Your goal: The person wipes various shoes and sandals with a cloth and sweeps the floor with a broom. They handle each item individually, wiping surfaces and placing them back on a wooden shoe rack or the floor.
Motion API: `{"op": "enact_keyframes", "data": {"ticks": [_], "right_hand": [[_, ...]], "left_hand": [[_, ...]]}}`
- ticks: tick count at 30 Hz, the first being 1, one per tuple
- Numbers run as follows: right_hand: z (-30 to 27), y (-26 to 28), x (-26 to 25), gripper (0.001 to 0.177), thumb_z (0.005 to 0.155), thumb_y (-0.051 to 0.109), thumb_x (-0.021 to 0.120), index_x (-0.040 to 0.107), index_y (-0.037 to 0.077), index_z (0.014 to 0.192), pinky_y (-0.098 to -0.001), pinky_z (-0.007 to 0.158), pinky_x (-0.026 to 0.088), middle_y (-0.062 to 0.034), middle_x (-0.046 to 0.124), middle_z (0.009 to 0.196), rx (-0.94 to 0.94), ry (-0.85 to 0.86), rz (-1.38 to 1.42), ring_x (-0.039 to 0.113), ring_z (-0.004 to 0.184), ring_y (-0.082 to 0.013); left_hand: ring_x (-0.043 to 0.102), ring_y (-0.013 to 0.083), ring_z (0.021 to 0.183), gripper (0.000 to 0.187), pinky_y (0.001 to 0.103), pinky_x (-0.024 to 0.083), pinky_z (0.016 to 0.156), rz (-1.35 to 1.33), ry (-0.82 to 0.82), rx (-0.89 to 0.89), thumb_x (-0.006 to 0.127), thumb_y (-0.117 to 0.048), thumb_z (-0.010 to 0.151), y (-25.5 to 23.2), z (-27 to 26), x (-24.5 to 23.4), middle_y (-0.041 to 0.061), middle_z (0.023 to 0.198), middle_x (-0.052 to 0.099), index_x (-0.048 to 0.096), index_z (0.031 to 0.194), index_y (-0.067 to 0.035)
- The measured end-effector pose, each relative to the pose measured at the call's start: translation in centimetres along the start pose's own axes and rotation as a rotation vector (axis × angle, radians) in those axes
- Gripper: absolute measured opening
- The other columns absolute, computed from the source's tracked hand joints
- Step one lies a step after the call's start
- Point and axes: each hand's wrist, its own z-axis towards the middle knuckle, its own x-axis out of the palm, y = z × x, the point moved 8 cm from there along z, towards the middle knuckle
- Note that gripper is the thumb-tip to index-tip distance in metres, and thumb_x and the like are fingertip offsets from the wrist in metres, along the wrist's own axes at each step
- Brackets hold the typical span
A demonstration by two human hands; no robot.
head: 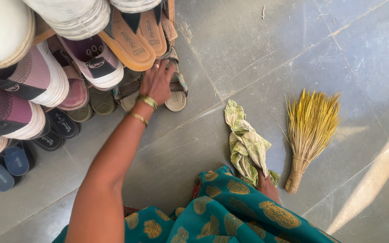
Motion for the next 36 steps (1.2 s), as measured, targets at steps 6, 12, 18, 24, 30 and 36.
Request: {"op": "enact_keyframes", "data": {"ticks": [6,12,18,24,30,36], "right_hand": [[1.0,0.3,0.0,0.095,0.08,0.053,0.074,0.025,0.027,0.157,-0.0536,0.096,0.054,-0.0365,0.045,0.141,-0.008,-0.046,-0.031,0.056,0.125,-0.0505],[0.9,-0.7,1.1,0.093,0.081,0.05,0.072,0.025,0.027,0.158,-0.0529,0.096,0.055,-0.0331,0.051,0.139,0.028,0.032,-0.031,0.064,0.117,-0.0467],[2.7,-1.1,0.1,0.098,0.079,0.043,0.071,0.023,0.02,0.161,-0.0516,0.089,0.058,-0.0302,0.063,0.125,-0.045,0.02,-0.041,0.07,0.107,-0.0436],[2.7,0.5,-1.3,0.101,0.08,0.048,0.074,0.023,0.013,0.159,-0.0498,0.088,0.059,-0.0287,0.065,0.121,-0.056,0.047,0.001,0.071,0.103,-0.0414],[1.8,1.0,-1.1,0.091,0.085,0.035,0.07,0.022,0.018,0.161,-0.0499,0.089,0.059,-0.0298,0.061,0.127,0.082,0.02,-0.115,0.07,0.107,-0.0401],[3.4,-0.5,0.2,0.096,0.084,0.038,0.069,0.017,0.018,0.162,-0.0483,0.092,0.06,-0.0298,0.057,0.134,0.103,0.051,-0.154,0.07,0.111,-0.0396]], "left_hand": [[0.051,0.0413,0.135,0.067,0.054,0.039,0.114,0.04,0.303,-0.248,0.065,-0.018,0.084,6.5,4.8,1.5,0.022,0.146,0.053,0.049,0.148,-0.005],[0.05,0.0426,0.135,0.067,0.057,0.037,0.114,-0.003,0.296,-0.365,0.062,-0.02,0.087,9.3,5.0,3.9,0.024,0.146,0.052,0.047,0.15,-0.003],[0.048,0.0439,0.135,0.068,0.059,0.034,0.114,-0.097,0.259,-0.425,0.06,-0.021,0.09,10.3,5.5,3.5,0.027,0.147,0.05,0.044,0.153,-0.002],[0.046,0.0452,0.135,0.069,0.062,0.032,0.114,0.066,-0.117,-0.263,0.057,-0.023,0.093,3.5,-2.7,-0.2,0.029,0.148,0.049,0.042,0.156,-0.001],[0.0,0.0309,0.157,0.095,0.056,0.006,0.123,0.543,0.187,0.18,0.053,-0.005,0.083,-0.4,-5.5,5.5,-0.001,0.171,-0.009,0.01,0.165,-0.03],[0.001,0.0258,0.157,0.101,0.051,0.004,0.127,0.369,0.183,-0.099,0.057,-0.004,0.088,2.4,0.8,7.3,-0.006,0.173,-0.016,-0.001,0.167,-0.03]]}}
